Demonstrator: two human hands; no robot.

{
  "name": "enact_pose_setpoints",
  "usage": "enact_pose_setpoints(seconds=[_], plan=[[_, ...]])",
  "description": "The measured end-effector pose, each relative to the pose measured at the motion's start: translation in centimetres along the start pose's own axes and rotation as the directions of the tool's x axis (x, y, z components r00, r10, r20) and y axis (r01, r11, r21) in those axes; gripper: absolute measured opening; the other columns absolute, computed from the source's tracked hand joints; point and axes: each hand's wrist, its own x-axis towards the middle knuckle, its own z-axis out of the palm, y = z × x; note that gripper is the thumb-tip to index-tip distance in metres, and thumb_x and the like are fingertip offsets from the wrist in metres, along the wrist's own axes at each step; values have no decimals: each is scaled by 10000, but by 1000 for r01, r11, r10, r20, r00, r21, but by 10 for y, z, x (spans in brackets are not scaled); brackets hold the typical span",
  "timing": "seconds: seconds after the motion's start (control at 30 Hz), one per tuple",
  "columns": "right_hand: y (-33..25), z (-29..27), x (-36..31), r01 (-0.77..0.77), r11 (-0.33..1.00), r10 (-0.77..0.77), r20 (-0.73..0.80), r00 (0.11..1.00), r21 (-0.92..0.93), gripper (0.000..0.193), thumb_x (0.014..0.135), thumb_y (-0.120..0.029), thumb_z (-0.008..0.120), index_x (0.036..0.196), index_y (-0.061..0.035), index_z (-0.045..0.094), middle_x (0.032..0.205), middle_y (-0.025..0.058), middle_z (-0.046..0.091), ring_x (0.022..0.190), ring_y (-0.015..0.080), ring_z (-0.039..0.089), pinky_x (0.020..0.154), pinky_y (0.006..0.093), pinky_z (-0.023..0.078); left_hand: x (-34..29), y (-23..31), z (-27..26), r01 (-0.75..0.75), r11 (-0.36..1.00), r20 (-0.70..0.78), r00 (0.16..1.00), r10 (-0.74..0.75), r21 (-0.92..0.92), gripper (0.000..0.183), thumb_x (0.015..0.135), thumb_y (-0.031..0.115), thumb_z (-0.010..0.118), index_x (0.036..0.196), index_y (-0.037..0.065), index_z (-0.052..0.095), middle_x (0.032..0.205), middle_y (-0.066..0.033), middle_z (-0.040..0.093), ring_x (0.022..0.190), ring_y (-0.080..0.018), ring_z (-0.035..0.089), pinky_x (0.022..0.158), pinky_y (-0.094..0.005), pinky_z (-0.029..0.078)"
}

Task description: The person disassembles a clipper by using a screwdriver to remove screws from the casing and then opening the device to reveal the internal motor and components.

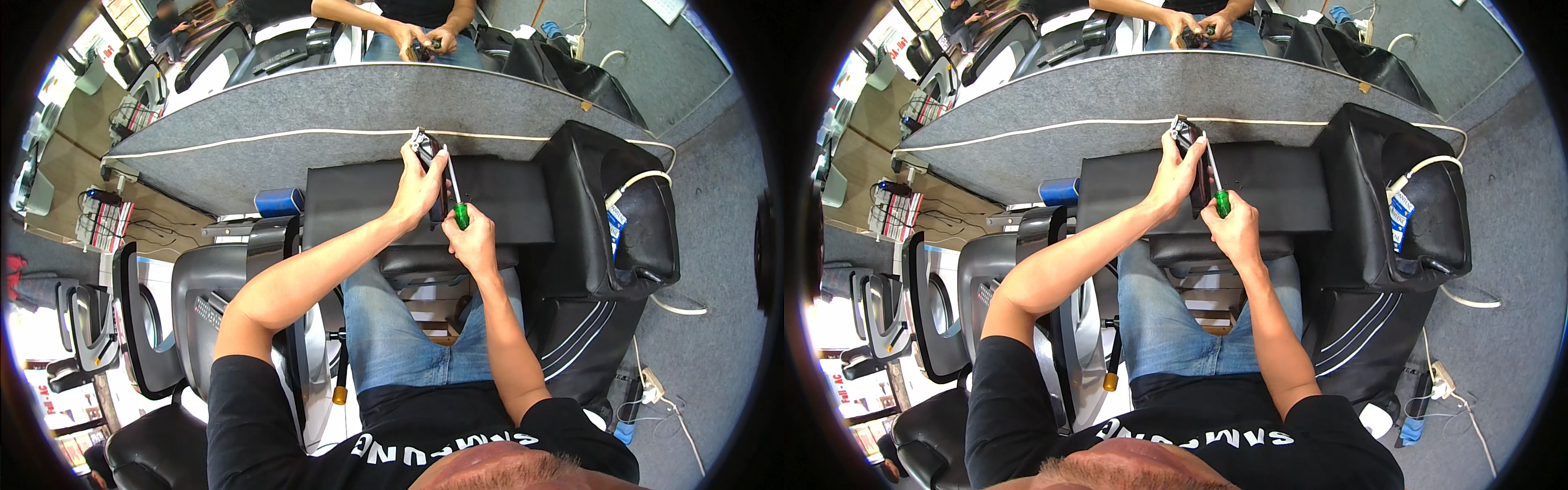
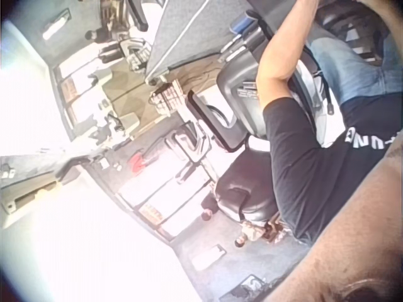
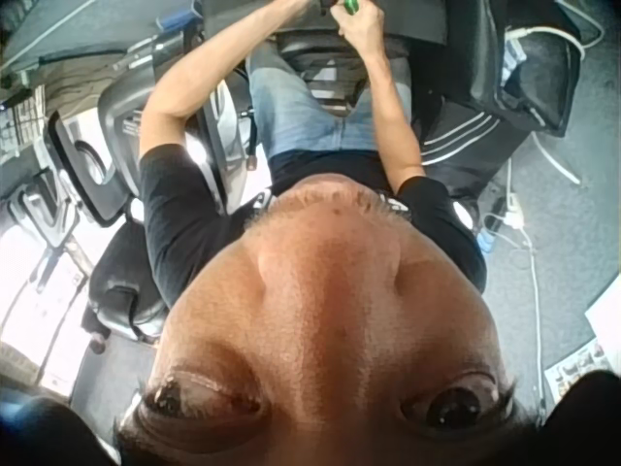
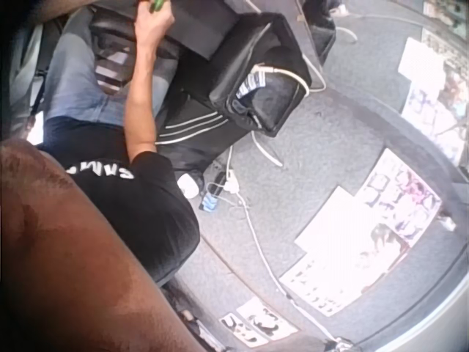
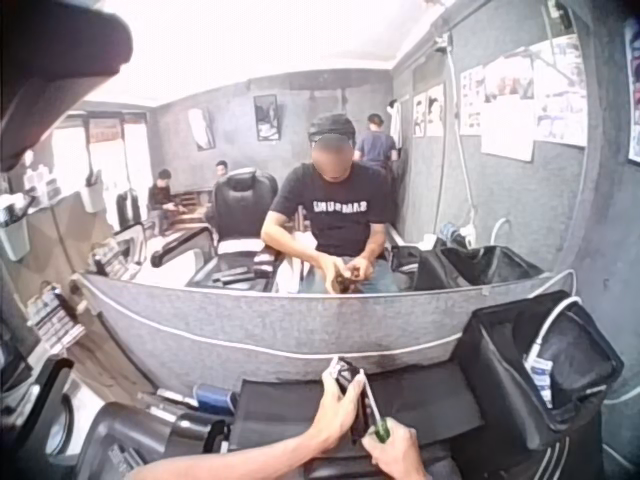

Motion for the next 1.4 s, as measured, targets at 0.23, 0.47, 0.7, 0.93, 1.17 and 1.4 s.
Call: enact_pose_setpoints(seconds=[0.23, 0.47, 0.7, 0.93, 1.17, 1.4], plan=[[6, -6, 3, 180, 979, -177, 34, 984, -93, 131, 909, -64, 744, 893, 22, 647, 621, 82, 622, 550, 107, 620, 535, 324, 500, 9, -9, -2, 57, 994, -22, 998, -55, 88, 550, 1107, 437, 637, 1354, 73, 307, 954, -106, 625, 690, -171, 679, 582, -359, 596], [-2, -12, 10, 498, 855, -474, 168, 864, -146, 167, 866, -22, 775, 952, 12, 636, 709, 149, 665, 601, 265, 688, 596, 393, 546, 6, -13, 0, 110, 990, -1, 994, -111, 84, 587, 1076, 477, 692, 1388, 39, 455, 956, -65, 575, 680, -148, 621, 564, -325, 552], [-13, -17, 21, 651, 744, -608, 248, 754, -154, 210, 856, -30, 803, 991, -18, 644, 723, 143, 682, 654, 316, 733, 597, 416, 560, -2, -7, -3, 163, 971, -27, 987, -161, 176, 759, 1064, 616, 631, 1456, -14, 472, 1121, -142, 619, 1024, -203, 588, 844, -392, 539], [-10, -15, 17, 662, 733, -622, 236, 746, -159, 237, 872, -66, 824, 1035, -16, 660, 810, 142, 749, 711, 311, 772, 631, 392, 602, 0, -10, -3, 147, 987, -35, 989, -145, 67, 723, 1072, 559, 665, 1466, -7, 449, 1080, -98, 604, 943, -163, 592, 744, -344, 555], [-7, -14, 15, 674, 720, -641, 215, 737, -163, 231, 881, -75, 830, 1033, -17, 665, 841, 148, 763, 737, 317, 784, 647, 392, 616, 6, -16, -6, 174, 985, -9, 985, -174, 2, 649, 1075, 521, 678, 1419, 34, 423, 1005, -56, 562, 719, -145, 606, 582, -322, 566], [-16, -19, 17, 684, 699, -624, 288, 726, -210, 221, 838, -51, 826, 995, -46, 671, 782, 124, 738, 700, 334, 763, 615, 407, 598, 9, -20, -5, 145, 989, -40, 989, -144, 42, 642, 1073, 494, 692, 1431, 37, 417, 1040, -69, 561, 816, -146, 585, 621, -330, 588]])
